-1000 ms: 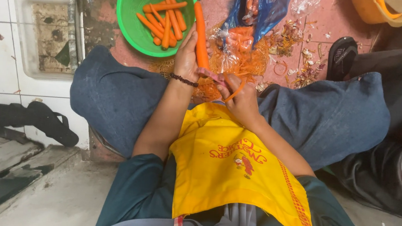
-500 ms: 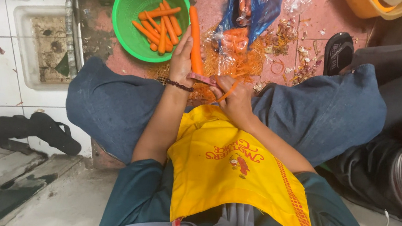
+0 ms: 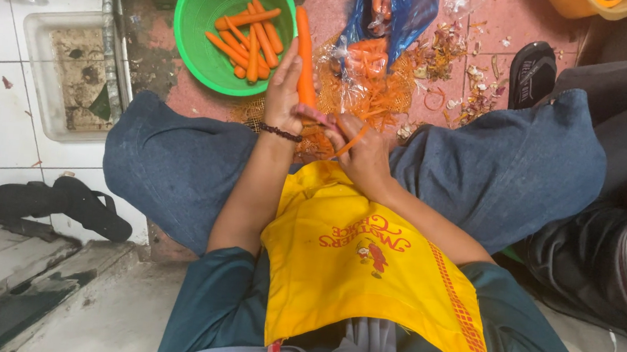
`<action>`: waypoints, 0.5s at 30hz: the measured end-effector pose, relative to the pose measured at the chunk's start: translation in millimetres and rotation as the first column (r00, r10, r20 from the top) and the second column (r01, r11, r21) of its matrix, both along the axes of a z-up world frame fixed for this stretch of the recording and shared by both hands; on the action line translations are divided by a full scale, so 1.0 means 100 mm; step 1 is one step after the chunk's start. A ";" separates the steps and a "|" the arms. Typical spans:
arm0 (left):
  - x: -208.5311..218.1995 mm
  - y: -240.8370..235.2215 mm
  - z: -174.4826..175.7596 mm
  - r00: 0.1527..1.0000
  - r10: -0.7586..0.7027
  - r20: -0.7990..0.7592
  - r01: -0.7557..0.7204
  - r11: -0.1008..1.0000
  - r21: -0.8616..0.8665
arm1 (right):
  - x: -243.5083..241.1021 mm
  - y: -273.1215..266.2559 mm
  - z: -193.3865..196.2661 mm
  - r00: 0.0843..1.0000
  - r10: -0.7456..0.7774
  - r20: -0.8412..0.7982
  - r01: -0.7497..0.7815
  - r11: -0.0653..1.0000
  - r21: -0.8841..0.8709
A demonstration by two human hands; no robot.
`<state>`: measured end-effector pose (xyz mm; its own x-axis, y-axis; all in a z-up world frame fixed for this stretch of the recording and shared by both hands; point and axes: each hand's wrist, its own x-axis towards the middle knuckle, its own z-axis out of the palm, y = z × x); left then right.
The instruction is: Peeling carrots using a manual vegetable peeler.
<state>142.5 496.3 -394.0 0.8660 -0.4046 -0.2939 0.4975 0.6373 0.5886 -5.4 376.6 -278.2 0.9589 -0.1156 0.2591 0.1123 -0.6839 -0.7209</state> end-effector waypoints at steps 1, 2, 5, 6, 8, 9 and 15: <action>-0.02 -0.02 -0.02 1.000 0.006 0.005 -0.006 1.000 0.002 | 0.01 0.00 0.01 1.000 -0.011 0.023 0.011 1.000 0.015; -0.05 -0.04 -0.04 1.000 0.005 0.005 -0.005 1.000 0.003 | 0.05 -0.04 0.00 1.000 -0.012 0.023 0.012 1.000 0.016; -0.10 -0.08 -0.07 1.000 -0.013 0.025 0.012 0.998 0.063 | 0.11 -0.14 0.01 0.969 -0.196 -0.149 0.211 0.974 0.089; -0.08 -0.09 -0.05 1.000 -0.020 -0.022 0.021 0.999 0.045 | 0.10 -0.18 0.04 0.978 -0.139 -0.158 0.160 0.979 0.129; -0.06 -0.08 -0.03 0.997 -0.027 -0.069 0.029 0.999 0.025 | 0.08 -0.20 0.10 0.983 -0.081 -0.165 0.109 0.980 0.168; -0.04 -0.07 -0.02 0.998 -0.056 -0.035 0.056 0.998 -0.002 | 0.07 -0.19 0.12 0.998 -0.026 -0.065 0.032 0.994 0.100; -0.03 0.00 0.07 0.998 -0.063 0.022 0.064 0.997 -0.040 | 0.07 -0.18 0.08 0.997 0.075 -0.014 -0.075 0.997 -0.007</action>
